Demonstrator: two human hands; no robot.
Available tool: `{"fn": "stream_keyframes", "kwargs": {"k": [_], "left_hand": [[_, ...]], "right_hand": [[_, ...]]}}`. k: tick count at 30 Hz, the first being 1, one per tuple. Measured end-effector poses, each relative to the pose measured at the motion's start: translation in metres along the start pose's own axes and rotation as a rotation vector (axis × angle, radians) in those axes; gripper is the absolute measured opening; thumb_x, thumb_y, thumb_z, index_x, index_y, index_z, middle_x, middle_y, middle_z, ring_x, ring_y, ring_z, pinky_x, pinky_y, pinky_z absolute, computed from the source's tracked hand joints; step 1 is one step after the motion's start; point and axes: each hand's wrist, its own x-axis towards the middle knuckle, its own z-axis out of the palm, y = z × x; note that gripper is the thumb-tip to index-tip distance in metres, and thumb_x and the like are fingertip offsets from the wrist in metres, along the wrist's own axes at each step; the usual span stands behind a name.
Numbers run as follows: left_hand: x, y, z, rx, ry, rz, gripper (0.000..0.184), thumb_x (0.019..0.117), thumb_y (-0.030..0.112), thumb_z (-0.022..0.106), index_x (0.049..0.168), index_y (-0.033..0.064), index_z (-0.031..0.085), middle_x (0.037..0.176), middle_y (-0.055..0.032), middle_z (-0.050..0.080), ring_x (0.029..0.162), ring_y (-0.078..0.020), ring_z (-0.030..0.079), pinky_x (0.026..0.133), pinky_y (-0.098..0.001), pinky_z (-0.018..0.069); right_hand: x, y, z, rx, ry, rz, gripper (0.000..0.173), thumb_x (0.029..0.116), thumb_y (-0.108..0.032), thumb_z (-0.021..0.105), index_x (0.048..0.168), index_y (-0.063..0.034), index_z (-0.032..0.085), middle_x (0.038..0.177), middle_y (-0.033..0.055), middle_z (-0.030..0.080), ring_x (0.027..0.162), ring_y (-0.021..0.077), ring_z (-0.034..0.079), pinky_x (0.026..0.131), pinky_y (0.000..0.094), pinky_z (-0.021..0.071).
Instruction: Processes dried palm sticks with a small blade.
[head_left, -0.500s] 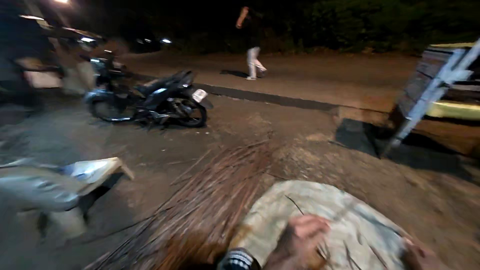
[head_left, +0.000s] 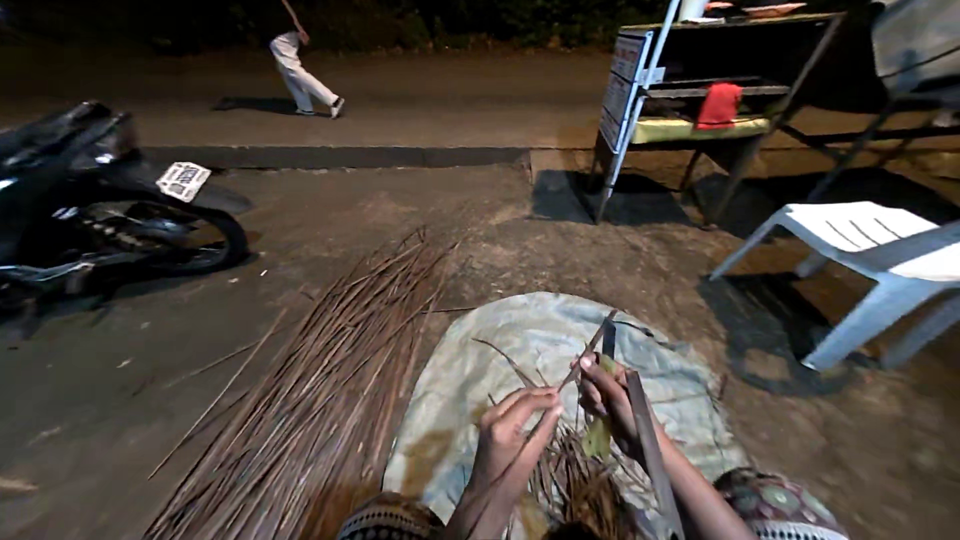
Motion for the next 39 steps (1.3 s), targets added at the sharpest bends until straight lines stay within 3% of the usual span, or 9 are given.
{"fn": "stream_keyframes", "kwargs": {"k": [3, 5, 7, 10, 14, 24, 31, 35, 39], "left_hand": [[0.0, -0.002, 0.0, 0.003, 0.021, 0.022, 0.008, 0.09, 0.005, 0.074, 0.092, -0.0023, 0.075, 0.098, -0.0083, 0.078, 0.096, -0.0075, 0.075, 0.089, -0.0205, 0.0592], [-0.001, -0.003, 0.001, -0.036, 0.076, -0.022, 0.006, 0.0881, 0.003, 0.074, 0.09, -0.0021, 0.075, 0.094, -0.0069, 0.078, 0.09, -0.0073, 0.075, 0.085, -0.0208, 0.0605], [-0.001, -0.002, 0.003, -0.09, 0.152, -0.108, 0.005, 0.0846, 0.0, 0.074, 0.088, -0.0031, 0.075, 0.09, -0.0067, 0.079, 0.085, -0.008, 0.076, 0.081, -0.0219, 0.0619], [0.001, 0.005, 0.009, -0.131, 0.247, -0.274, 0.006, 0.0809, -0.006, 0.076, 0.087, -0.0053, 0.074, 0.087, -0.0072, 0.078, 0.08, -0.0081, 0.076, 0.077, -0.0222, 0.0627], [0.0, 0.015, 0.012, -0.193, 0.237, -0.385, 0.006, 0.0821, -0.01, 0.073, 0.087, -0.0059, 0.073, 0.089, -0.0086, 0.079, 0.082, -0.0108, 0.077, 0.077, -0.0241, 0.0633], [-0.004, 0.025, 0.007, -0.155, 0.1, -0.307, 0.003, 0.0809, -0.004, 0.075, 0.084, -0.0041, 0.074, 0.086, -0.007, 0.078, 0.079, -0.008, 0.076, 0.076, -0.0217, 0.0627], [-0.006, 0.02, -0.005, 0.035, -0.01, -0.38, 0.006, 0.0829, 0.002, 0.076, 0.084, -0.0038, 0.075, 0.084, -0.0084, 0.077, 0.078, -0.004, 0.074, 0.075, -0.0175, 0.0596], [0.011, 0.038, -0.03, -0.068, 0.222, -0.411, 0.006, 0.0803, -0.009, 0.073, 0.082, -0.0035, 0.072, 0.082, -0.005, 0.078, 0.075, -0.0091, 0.076, 0.071, -0.0234, 0.064], [0.023, 0.024, -0.046, -0.294, 0.469, -0.619, 0.017, 0.0889, -0.017, 0.061, 0.084, -0.0007, 0.065, 0.081, -0.0061, 0.078, 0.073, -0.0164, 0.078, 0.073, -0.0293, 0.0659]], "right_hand": [[0.0, -0.005, -0.01, -0.068, 0.032, -0.063, 0.021, 0.1052, -0.016, 0.042, 0.091, -0.0118, 0.056, 0.055, -0.0102, 0.049, 0.044, -0.002, 0.042, 0.044, 0.0148, 0.0367], [-0.004, -0.006, -0.008, -0.307, 0.048, -0.151, 0.023, 0.105, -0.013, 0.042, 0.107, -0.0037, 0.062, 0.061, -0.0098, 0.054, 0.048, -0.0027, 0.047, 0.047, 0.0146, 0.0405], [-0.012, -0.006, 0.003, -0.763, 0.02, -0.228, 0.03, 0.1016, -0.006, 0.047, 0.122, 0.0036, 0.066, 0.074, 0.0056, 0.063, 0.059, 0.0113, 0.056, 0.059, 0.0291, 0.0501], [-0.025, -0.011, 0.028, -1.182, -0.101, -0.129, 0.04, 0.098, -0.002, 0.053, 0.138, 0.0008, 0.059, 0.094, 0.0247, 0.071, 0.082, 0.042, 0.07, 0.077, 0.0586, 0.0552], [-0.02, -0.013, 0.034, -1.424, -0.047, -0.001, 0.038, 0.1013, -0.003, 0.051, 0.139, -0.0021, 0.057, 0.108, 0.024, 0.072, 0.092, 0.0452, 0.072, 0.081, 0.0596, 0.0553], [0.039, -0.009, -0.051, -1.405, 0.216, 0.302, 0.033, 0.1057, -0.009, 0.046, 0.135, 0.0015, 0.055, 0.116, 0.0283, 0.067, 0.11, 0.0458, 0.066, 0.093, 0.0605, 0.0511], [0.052, 0.025, -0.077, -1.468, 0.12, 0.486, 0.032, 0.1057, -0.012, 0.048, 0.132, 0.0048, 0.057, 0.125, 0.0294, 0.064, 0.12, 0.0447, 0.062, 0.098, 0.0595, 0.0492], [0.048, 0.037, -0.112, -1.5, 0.136, 0.688, 0.035, 0.1017, -0.009, 0.054, 0.132, 0.0086, 0.056, 0.135, 0.0302, 0.059, 0.127, 0.0453, 0.058, 0.102, 0.0601, 0.0476], [0.045, 0.012, -0.066, -1.364, 0.176, 0.392, 0.034, 0.1058, -0.012, 0.049, 0.135, 0.0042, 0.057, 0.121, 0.0316, 0.065, 0.115, 0.0476, 0.064, 0.098, 0.0621, 0.0485]]}}
